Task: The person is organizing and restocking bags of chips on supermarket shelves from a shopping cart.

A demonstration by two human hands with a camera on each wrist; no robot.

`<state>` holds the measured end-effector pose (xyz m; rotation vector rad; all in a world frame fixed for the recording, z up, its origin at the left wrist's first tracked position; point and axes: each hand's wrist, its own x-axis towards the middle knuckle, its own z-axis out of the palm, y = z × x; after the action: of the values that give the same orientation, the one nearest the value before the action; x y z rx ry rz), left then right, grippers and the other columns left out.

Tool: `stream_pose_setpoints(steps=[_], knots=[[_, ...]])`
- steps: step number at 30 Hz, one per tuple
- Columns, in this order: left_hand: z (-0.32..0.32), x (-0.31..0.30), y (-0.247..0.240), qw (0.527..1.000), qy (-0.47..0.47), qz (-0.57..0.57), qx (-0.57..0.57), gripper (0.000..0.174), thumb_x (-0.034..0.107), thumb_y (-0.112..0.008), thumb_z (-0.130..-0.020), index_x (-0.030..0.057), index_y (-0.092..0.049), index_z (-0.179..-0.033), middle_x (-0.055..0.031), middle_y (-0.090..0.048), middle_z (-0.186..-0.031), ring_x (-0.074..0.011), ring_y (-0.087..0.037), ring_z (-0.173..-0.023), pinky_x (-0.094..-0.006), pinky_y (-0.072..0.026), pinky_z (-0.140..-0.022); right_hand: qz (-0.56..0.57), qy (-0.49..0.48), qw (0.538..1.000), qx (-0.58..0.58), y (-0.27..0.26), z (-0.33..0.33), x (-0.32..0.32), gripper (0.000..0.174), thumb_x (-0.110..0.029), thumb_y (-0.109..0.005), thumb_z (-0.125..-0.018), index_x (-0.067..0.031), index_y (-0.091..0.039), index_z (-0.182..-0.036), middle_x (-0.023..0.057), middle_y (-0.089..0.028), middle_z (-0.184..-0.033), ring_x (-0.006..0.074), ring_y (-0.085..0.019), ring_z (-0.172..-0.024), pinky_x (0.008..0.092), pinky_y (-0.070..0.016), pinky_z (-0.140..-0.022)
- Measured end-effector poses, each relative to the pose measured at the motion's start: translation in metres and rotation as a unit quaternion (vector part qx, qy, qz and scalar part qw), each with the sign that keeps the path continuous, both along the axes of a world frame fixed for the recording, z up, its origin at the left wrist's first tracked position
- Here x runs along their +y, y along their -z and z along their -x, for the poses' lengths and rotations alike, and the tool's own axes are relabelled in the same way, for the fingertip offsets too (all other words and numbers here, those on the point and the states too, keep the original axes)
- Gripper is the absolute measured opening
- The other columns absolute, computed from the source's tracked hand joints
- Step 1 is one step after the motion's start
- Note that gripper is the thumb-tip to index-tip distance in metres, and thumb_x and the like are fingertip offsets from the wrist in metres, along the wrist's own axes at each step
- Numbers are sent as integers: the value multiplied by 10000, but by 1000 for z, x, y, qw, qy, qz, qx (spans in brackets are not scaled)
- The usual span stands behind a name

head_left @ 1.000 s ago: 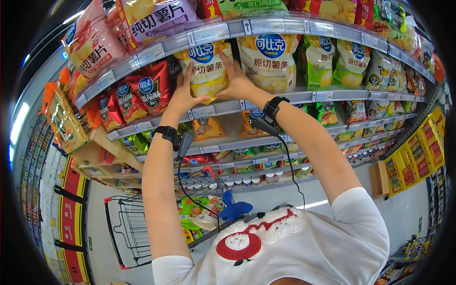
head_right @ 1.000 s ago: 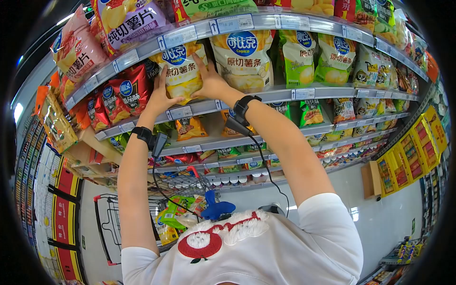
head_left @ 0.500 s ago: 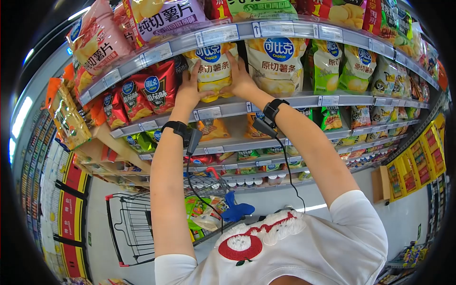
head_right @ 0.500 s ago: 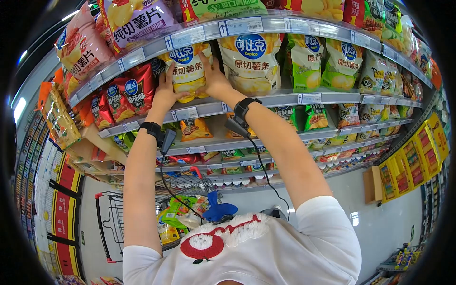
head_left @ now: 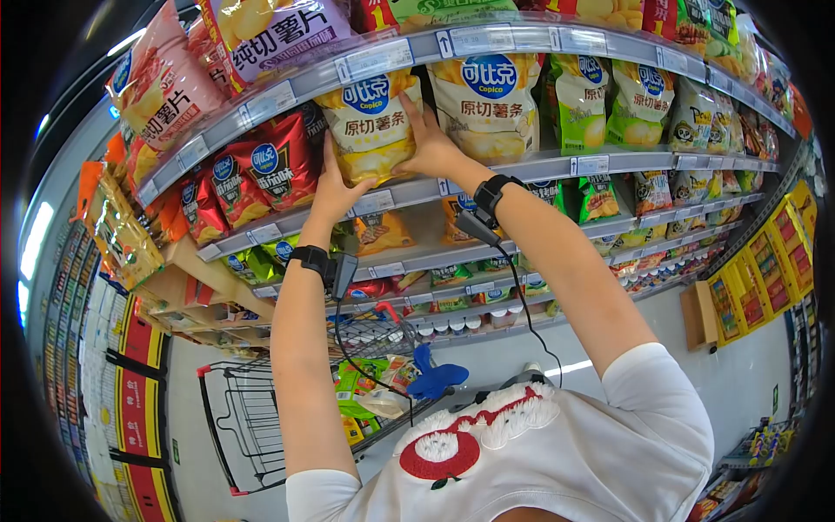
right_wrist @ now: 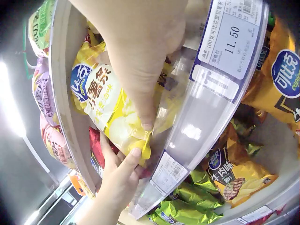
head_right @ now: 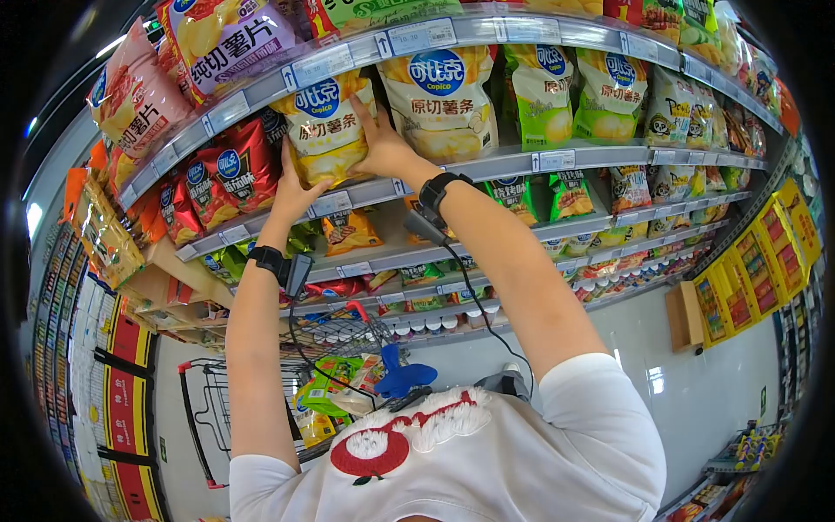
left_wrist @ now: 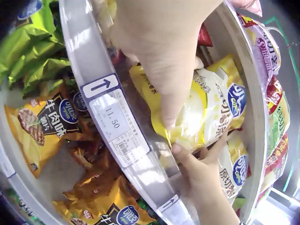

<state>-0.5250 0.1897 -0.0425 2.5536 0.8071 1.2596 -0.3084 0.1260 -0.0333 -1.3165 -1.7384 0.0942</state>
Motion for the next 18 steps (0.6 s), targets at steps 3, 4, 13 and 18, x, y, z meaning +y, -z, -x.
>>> stream_pose_setpoints(steps=[3, 4, 13, 18], knots=[[3, 1, -5, 998, 38, 55, 5, 1140, 186, -779, -645, 124, 47, -1427, -296, -343, -1339, -394, -395, -1232, -403, -371, -1000, 4, 1, 1000, 3, -2, 1, -1, 1300, -240, -858, -494, -263, 39, -1433, 343, -133, -1386, 483, -199, -1295, 454, -294, -1053], [3, 2, -6, 997, 47, 59, 6, 1137, 176, -774, -649, 127, 53, -1427, -295, -353, -1334, -391, -391, -1238, -402, -369, -1003, 6, 2, 1000, 4, -2, 1, -1, 1301, -242, -859, -491, -265, 38, -1433, 345, -131, -1387, 484, -195, -1297, 456, -292, -1053], [-6, 12, -5, 998, 38, 44, -20, 1103, 132, -765, -659, 122, 26, -1429, -274, -317, -1368, -375, -382, -1248, -397, -361, -1011, -16, 36, 999, 21, -3, 3, 1, 1248, -233, -859, -492, -261, -44, -1437, 322, -194, -1379, 461, -227, -1292, 448, -294, -1049], [-12, 20, -5, 998, 54, 27, -32, 1111, 111, -766, -655, 109, 32, -1428, -272, -270, -1394, -368, -335, -1279, -399, -325, -1036, -26, 30, 998, 40, -3, 2, 2, 1185, -197, -835, -540, -297, -58, -1429, 308, -203, -1376, 460, -285, -1263, 448, -345, -1017]])
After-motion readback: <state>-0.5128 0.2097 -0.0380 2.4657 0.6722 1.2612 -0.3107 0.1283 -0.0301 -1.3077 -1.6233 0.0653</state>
